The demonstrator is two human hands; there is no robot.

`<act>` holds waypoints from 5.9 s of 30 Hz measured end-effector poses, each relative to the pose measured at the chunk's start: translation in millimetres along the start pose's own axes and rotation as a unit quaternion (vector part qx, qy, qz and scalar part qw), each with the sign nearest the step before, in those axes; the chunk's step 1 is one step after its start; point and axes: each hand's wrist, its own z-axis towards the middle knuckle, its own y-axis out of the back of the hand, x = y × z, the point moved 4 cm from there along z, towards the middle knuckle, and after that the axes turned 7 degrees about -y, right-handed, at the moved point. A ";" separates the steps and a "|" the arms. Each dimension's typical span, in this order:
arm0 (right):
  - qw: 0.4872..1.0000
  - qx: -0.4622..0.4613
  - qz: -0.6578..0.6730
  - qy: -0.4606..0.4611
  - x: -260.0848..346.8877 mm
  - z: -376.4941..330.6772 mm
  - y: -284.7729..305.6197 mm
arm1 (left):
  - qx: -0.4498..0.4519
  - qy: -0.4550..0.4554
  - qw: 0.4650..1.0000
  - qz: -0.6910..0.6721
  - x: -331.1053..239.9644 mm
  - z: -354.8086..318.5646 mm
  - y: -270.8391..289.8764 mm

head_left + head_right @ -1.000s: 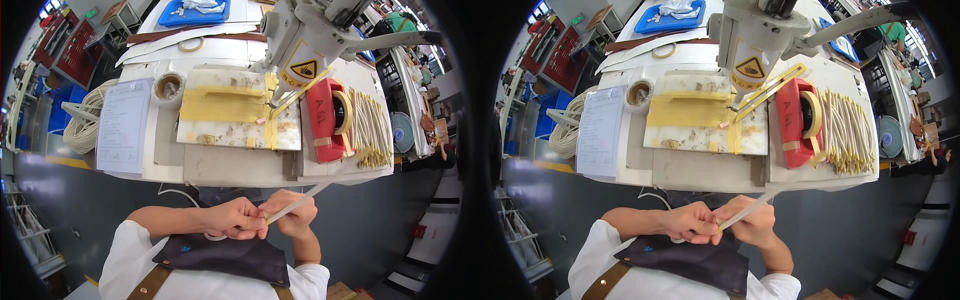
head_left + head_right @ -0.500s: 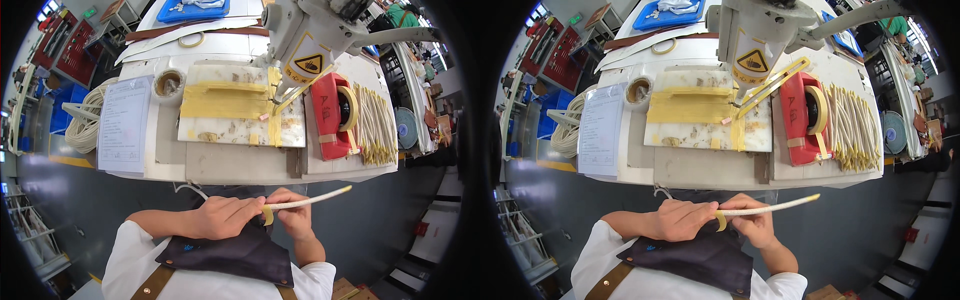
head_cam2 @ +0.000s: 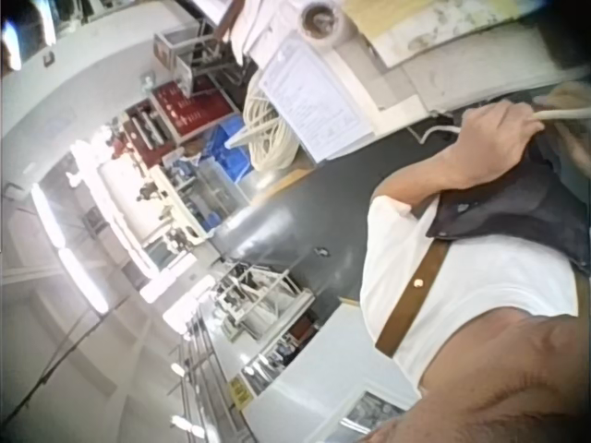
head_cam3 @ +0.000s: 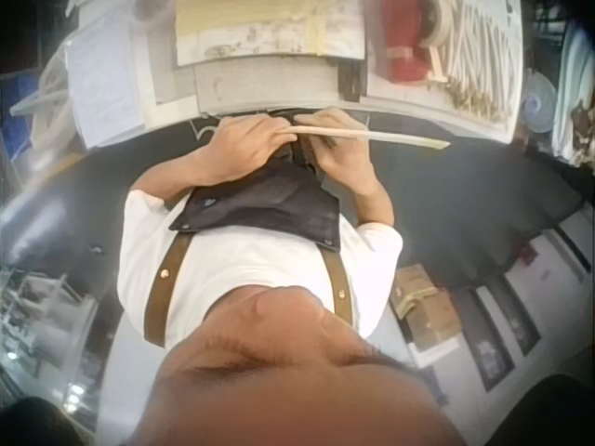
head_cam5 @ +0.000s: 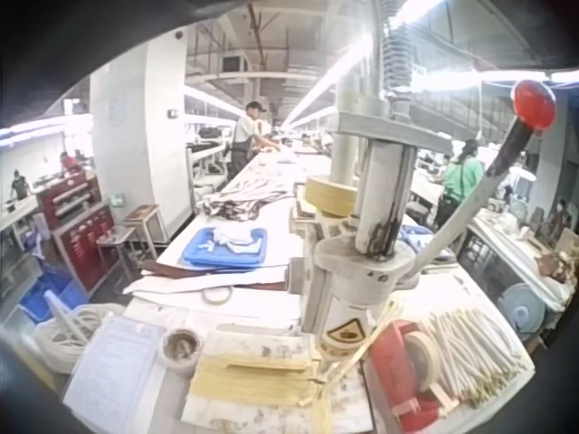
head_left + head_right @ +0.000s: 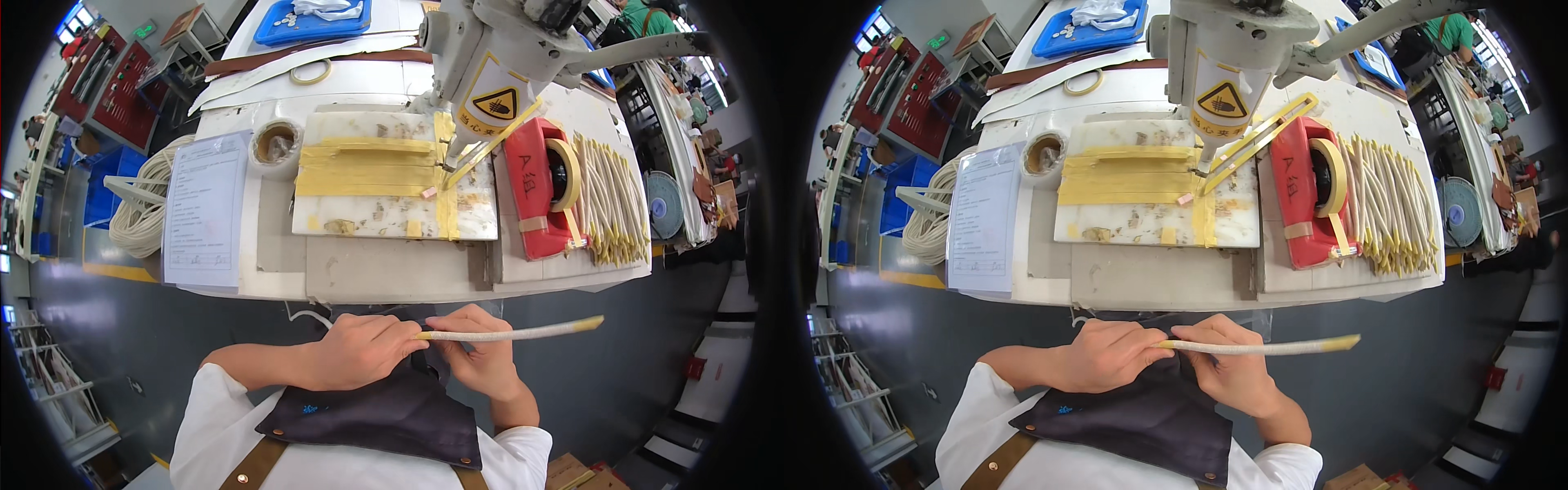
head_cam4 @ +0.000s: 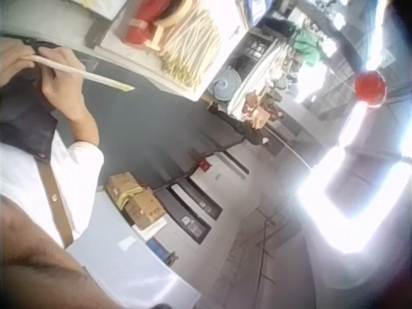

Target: The person repeatedly picks up white cables and yellow plastic tips, inserts the tips into the cable ends, and uses a red-handled press machine to secure them. The finished cables are placed in a pile on the table. The process is repeated for multiple units throughout the clip.

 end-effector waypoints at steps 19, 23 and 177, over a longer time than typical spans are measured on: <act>0.974 0.128 0.114 0.145 -24.0 9.4 5.7 | 0.163 0.383 0.409 -0.812 2.4 -29.0 -56.0; 0.928 0.010 0.372 0.005 -37.4 11.0 -9.1 | 0.118 0.417 0.609 -0.664 6.2 -16.5 -35.9; 0.874 -0.242 -0.421 0.011 -57.7 185.4 25.9 | 0.020 -0.025 0.982 0.188 117.2 59.8 25.1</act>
